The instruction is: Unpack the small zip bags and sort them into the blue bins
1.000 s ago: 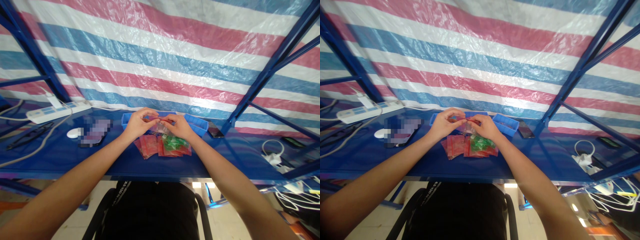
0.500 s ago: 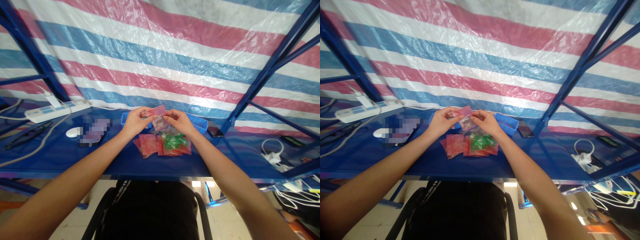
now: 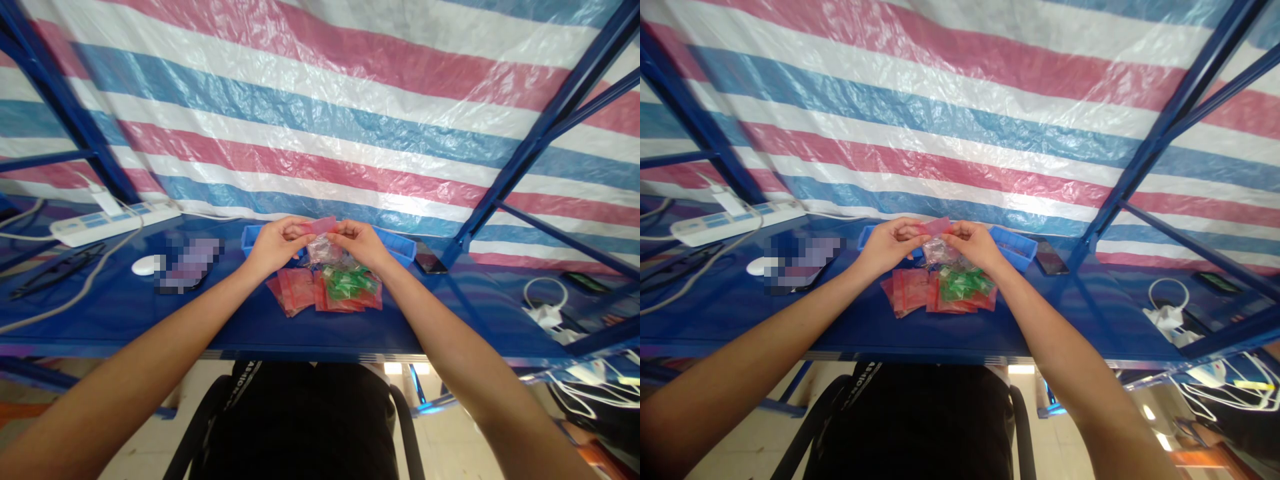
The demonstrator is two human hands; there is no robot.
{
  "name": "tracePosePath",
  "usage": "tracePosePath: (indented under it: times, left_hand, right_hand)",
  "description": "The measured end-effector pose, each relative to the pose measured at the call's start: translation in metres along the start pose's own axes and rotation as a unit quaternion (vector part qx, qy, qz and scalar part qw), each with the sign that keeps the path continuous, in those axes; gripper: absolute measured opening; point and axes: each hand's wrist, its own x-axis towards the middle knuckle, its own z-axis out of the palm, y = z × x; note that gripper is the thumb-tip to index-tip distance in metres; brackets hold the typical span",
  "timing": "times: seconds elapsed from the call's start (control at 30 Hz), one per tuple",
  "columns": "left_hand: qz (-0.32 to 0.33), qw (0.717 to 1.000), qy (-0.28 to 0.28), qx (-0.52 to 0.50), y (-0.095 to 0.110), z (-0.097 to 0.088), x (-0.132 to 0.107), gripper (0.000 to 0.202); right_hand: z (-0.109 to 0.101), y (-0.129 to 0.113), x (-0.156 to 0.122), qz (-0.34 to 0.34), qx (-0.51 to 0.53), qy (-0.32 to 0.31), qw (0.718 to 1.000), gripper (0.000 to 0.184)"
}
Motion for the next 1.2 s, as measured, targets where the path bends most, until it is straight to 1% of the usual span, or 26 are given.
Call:
tracePosePath:
  times: [0.07, 0.17, 0.23, 0.27, 0.37, 0.47, 0.53, 0.63, 0.73, 0.83, 0.9, 0.93, 1.0, 1.03, 1.07, 1.1, 1.2]
  left_hand:
    - [0.027, 0.999, 0.029, 0.015, 0.005, 0.0, -0.001, 0.051]
    - [0.101, 0.988, 0.085, 0.079, 0.011, -0.001, -0.003, 0.039]
    - [0.137, 0.979, 0.092, 0.119, 0.013, 0.0, -0.004, 0.032]
    - [0.143, 0.978, 0.081, 0.127, 0.013, 0.001, -0.004, 0.031]
    - [0.135, 0.985, 0.026, 0.105, 0.015, 0.004, -0.007, 0.036]
    - [0.13, 0.988, -0.029, 0.074, 0.015, 0.007, -0.01, 0.041]
    - [0.121, 0.99, -0.044, 0.054, 0.014, 0.006, -0.01, 0.044]
    - [0.092, 0.995, -0.019, 0.017, 0.011, 0.004, -0.007, 0.048]
    - [0.081, 0.996, 0.019, -0.017, 0.006, 0.002, -0.003, 0.047]
    - [0.073, 0.996, 0.052, -0.025, 0.003, 0.001, 0.0, 0.045]
    - [0.06, 0.996, 0.053, -0.025, 0.002, 0.0, 0.002, 0.047]
    - [0.055, 0.997, 0.045, -0.027, 0.002, 0.0, 0.002, 0.049]
    - [0.049, 0.998, 0.023, -0.04, 0.002, 0.001, 0.002, 0.052]
    - [0.045, 0.998, 0.013, -0.047, 0.002, 0.001, 0.002, 0.053]
    - [0.042, 0.998, 0.007, -0.051, 0.002, 0.001, 0.002, 0.053]
    - [0.038, 0.998, 0.004, -0.054, 0.003, 0.002, 0.002, 0.054]
    - [0.025, 0.998, 0.003, -0.059, 0.004, 0.002, 0.002, 0.055]
  right_hand:
    - [0.001, 0.002, 0.001, -0.003, -0.003, 0.011, 1.0, 0.038]
    - [0.003, 0.006, 0.002, -0.016, -0.01, 0.06, 0.998, 0.037]
    - [0.006, 0.008, 0.002, -0.027, -0.015, 0.091, 0.995, 0.037]
    - [0.008, 0.01, 0.002, -0.031, -0.02, 0.099, 0.994, 0.036]
    - [0.016, 0.012, 0.001, -0.049, -0.038, 0.095, 0.994, 0.036]
    - [0.025, 0.009, -0.003, -0.06, -0.02, 0.046, 0.997, 0.035]
    - [0.028, 0.005, -0.005, -0.049, 0.016, 0.006, 0.999, 0.037]
    - [0.029, -0.004, -0.007, -0.038, 0.048, -0.021, 0.998, 0.04]
    - [0.027, -0.008, -0.008, -0.037, 0.056, -0.017, 0.998, 0.042]
    - [0.024, -0.003, -0.005, -0.043, 0.033, 0.026, 0.998, 0.04]
    - [0.022, 0.005, -0.002, -0.046, 0.006, 0.072, 0.996, 0.041]
    - [0.021, 0.008, -0.001, -0.047, -0.002, 0.096, 0.994, 0.047]
    - [0.019, 0.013, 0.002, -0.045, -0.013, 0.124, 0.991, 0.066]
    - [0.019, 0.014, 0.003, -0.042, -0.013, 0.126, 0.991, 0.074]
    - [0.019, 0.014, 0.003, -0.038, -0.008, 0.119, 0.992, 0.076]
    - [0.018, 0.012, 0.003, -0.031, 0.002, 0.104, 0.994, 0.073]
    - [0.017, 0.007, 0.001, 0.001, 0.04, 0.051, 0.998, 0.049]
